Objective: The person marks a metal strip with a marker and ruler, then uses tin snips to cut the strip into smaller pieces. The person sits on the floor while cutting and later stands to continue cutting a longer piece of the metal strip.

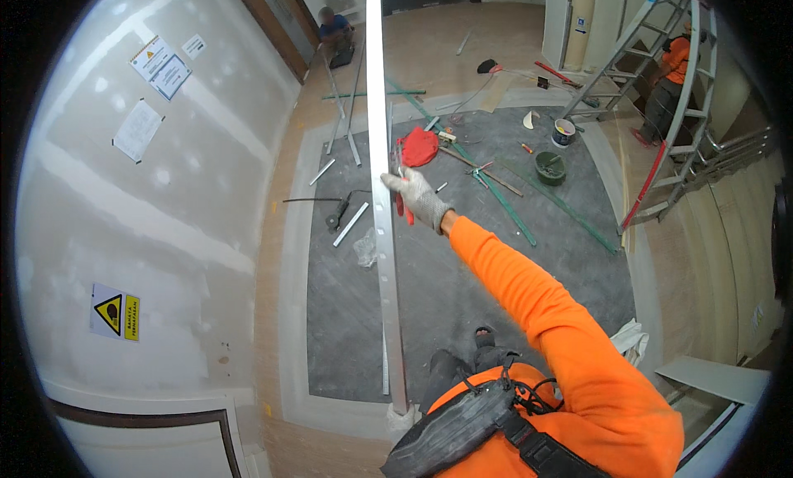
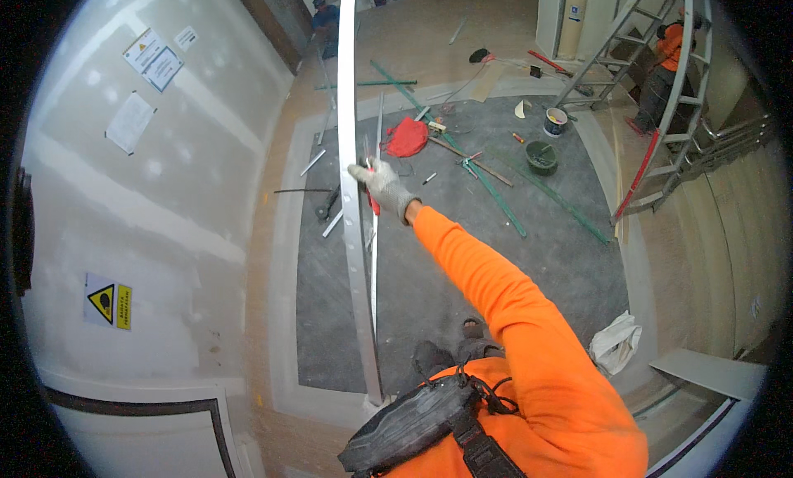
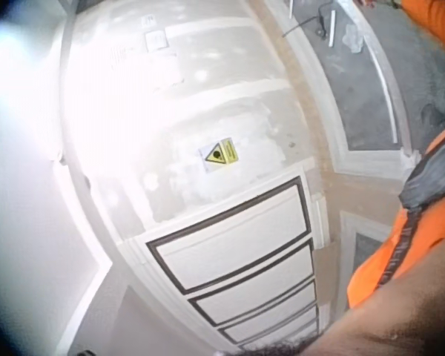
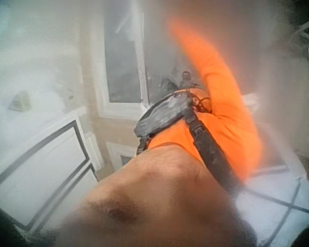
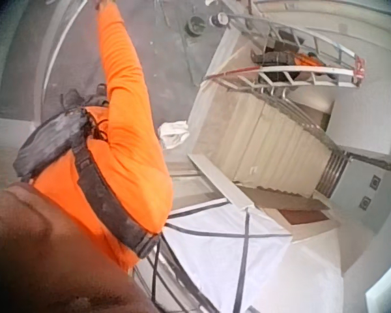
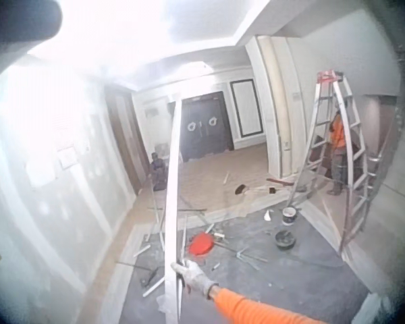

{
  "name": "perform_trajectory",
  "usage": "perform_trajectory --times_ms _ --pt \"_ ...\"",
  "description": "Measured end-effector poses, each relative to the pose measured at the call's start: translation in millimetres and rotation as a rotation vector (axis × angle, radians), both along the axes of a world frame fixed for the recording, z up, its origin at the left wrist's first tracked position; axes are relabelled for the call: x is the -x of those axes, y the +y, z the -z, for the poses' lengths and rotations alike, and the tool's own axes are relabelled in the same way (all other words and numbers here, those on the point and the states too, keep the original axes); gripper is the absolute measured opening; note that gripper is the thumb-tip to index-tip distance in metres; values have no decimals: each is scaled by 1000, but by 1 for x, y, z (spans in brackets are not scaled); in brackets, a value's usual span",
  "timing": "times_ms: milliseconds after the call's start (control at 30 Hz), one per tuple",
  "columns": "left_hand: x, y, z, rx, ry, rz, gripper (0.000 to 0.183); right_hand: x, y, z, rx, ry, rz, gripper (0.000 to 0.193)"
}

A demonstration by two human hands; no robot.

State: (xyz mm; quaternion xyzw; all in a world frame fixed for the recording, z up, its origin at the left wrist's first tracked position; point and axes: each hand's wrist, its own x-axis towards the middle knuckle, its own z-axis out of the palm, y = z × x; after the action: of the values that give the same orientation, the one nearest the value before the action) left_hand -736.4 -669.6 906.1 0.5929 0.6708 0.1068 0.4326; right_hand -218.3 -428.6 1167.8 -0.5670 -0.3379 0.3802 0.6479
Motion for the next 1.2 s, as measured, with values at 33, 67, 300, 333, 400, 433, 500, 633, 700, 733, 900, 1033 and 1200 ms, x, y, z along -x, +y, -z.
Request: perform_trajectory --times_ms 33,67,300,333,400,433,500,633,700,733,900,1033,1200 --pt "-8 5 -28 -92 78 32 48 19 -19 2 -18 -10 -61 40" --pt "-16 18 -60 -53 82 92 47 36 -38 6 -36 -20 -116 41" --pt "-37 84 -176 -208 70 334 55 319 -166 108 87 217 -105 49" --pt "-25 72 -181 -230 99 353 56 341 -171 112 79 270 -17 49" --pt "27 52 -160 -177 119 399 52 377 -186 124 186 351 26 43" --pt "68 43 -149 -157 150 386 51 386 -187 96 294 387 -57 38" --pt "156 -5 -117 17 -6 344 58 395 -189 107 335 383 -18 33" --pt "328 -130 -114 158 255 258 60 396 -167 154 347 227 195 33" --pt "411 -186 -106 200 317 133 58 391 -154 148 463 270 182 36" --pt "444 -208 -102 213 332 80 58 382 -147 150 485 353 188 38" --pt "569 -279 -51 173 269 -68 53 361 -148 155 225 447 90 26" --pt "436 -219 -178 116 536 211 44 443 -232 185 409 387 11 25" --pt "362 -172 -180 -2 551 249 48 631 -353 157 474 568 -352 35"
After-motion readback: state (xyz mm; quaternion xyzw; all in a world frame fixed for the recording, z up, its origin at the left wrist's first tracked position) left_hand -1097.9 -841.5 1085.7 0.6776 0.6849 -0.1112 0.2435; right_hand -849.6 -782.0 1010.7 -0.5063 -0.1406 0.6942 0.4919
